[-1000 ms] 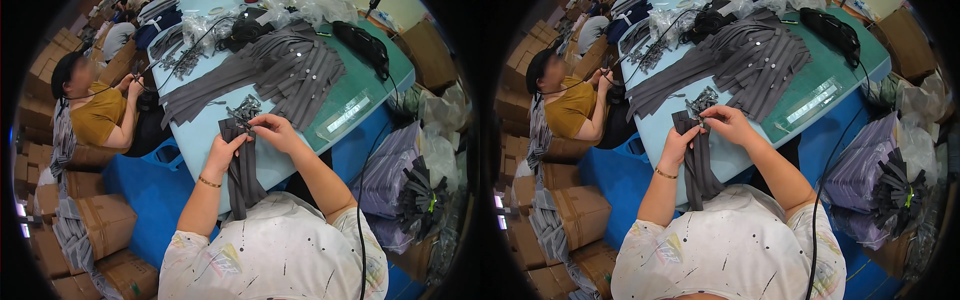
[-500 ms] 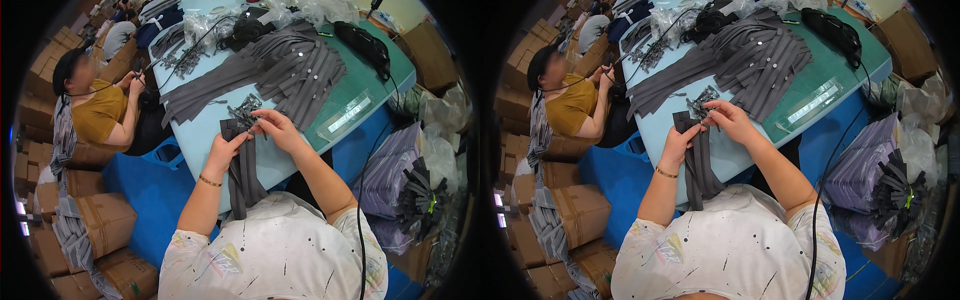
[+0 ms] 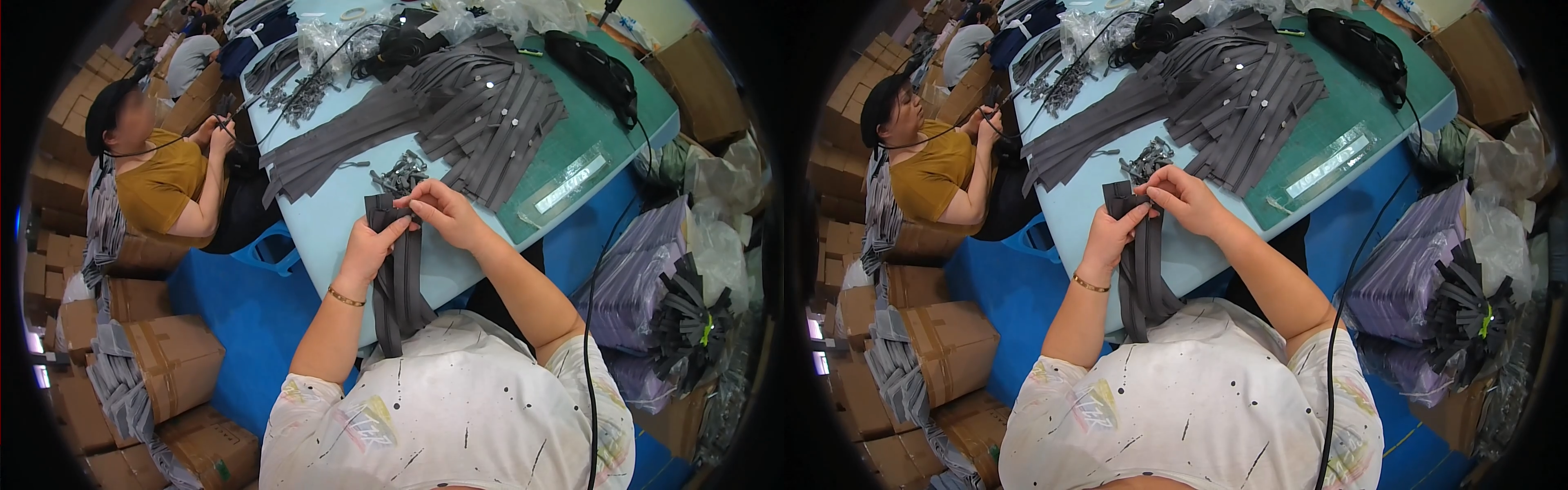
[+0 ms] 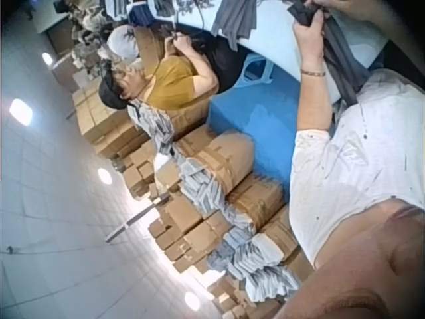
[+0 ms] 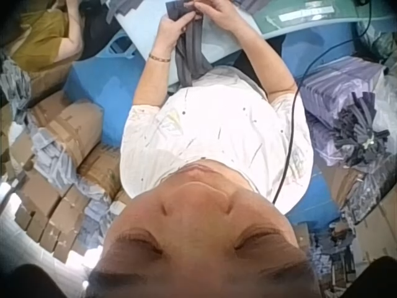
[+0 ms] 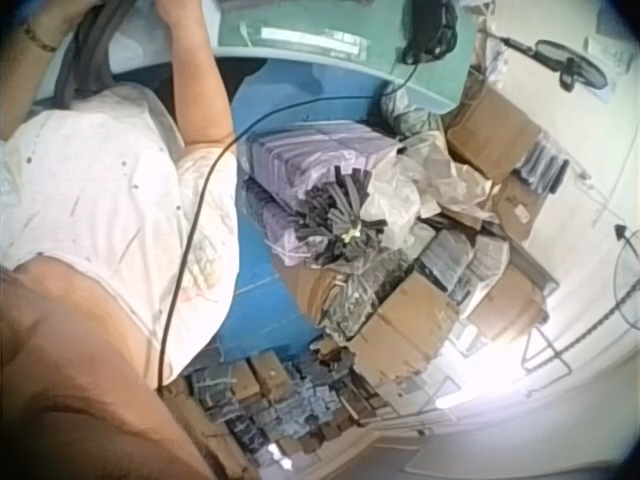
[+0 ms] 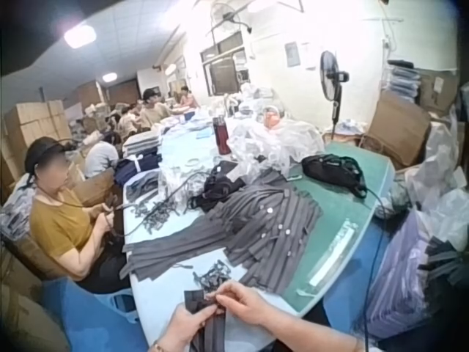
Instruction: Manually attaching metal sliders to zipper tapes in a production workshop.
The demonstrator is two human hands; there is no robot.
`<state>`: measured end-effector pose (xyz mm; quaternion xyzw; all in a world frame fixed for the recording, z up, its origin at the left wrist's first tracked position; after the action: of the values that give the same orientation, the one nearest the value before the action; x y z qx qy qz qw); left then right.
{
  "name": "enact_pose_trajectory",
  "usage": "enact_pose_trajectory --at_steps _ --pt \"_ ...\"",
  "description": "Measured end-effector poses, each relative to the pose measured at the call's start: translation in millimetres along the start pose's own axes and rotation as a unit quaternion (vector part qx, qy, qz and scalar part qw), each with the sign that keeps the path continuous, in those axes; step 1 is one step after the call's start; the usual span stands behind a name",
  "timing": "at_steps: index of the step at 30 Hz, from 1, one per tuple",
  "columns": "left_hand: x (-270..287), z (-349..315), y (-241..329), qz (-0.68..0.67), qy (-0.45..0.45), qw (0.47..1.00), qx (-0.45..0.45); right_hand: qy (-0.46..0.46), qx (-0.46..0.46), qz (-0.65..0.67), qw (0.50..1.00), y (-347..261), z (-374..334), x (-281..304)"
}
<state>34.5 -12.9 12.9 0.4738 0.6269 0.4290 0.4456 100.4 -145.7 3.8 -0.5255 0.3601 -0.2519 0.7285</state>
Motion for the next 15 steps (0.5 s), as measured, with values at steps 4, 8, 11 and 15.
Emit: enact_pose_trajectory --at_steps 4,8,11,15 --pt "0.6 -1.0 1.0 0.014 -0.007 1.000 -0.005 -0.022 -0.026 -0.038 0.999 -8.6 -1.9 1.6" --pt "-0.3 -1.6 1.1 -0.003 -0.006 1.000 0.002 -0.012 -0.043 -0.026 0.999 -10.8 -2.8 2.6" --pt "-0.2 -1.4 1.1 -0.002 0.003 1.000 0.001 -0.001 -0.034 -0.004 0.999 -8.0 -2.2 3.4" --pt "4.0 -1.1 -2.4 -0.023 0.025 0.999 0.012 0.008 -0.025 -0.034 0.999 -9.2 -2.5 3.8"
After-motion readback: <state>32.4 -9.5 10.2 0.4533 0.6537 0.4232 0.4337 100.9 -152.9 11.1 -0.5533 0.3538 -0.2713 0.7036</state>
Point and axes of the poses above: each hand's wrist, its own z-axis towards the middle knuckle, its own x-axis out of the back of the hand, y = z × x, the point moved 4 cm from there along z, towards the middle knuckle, and after that the axes turned 3 degrees about y, right-handed, at the moved point
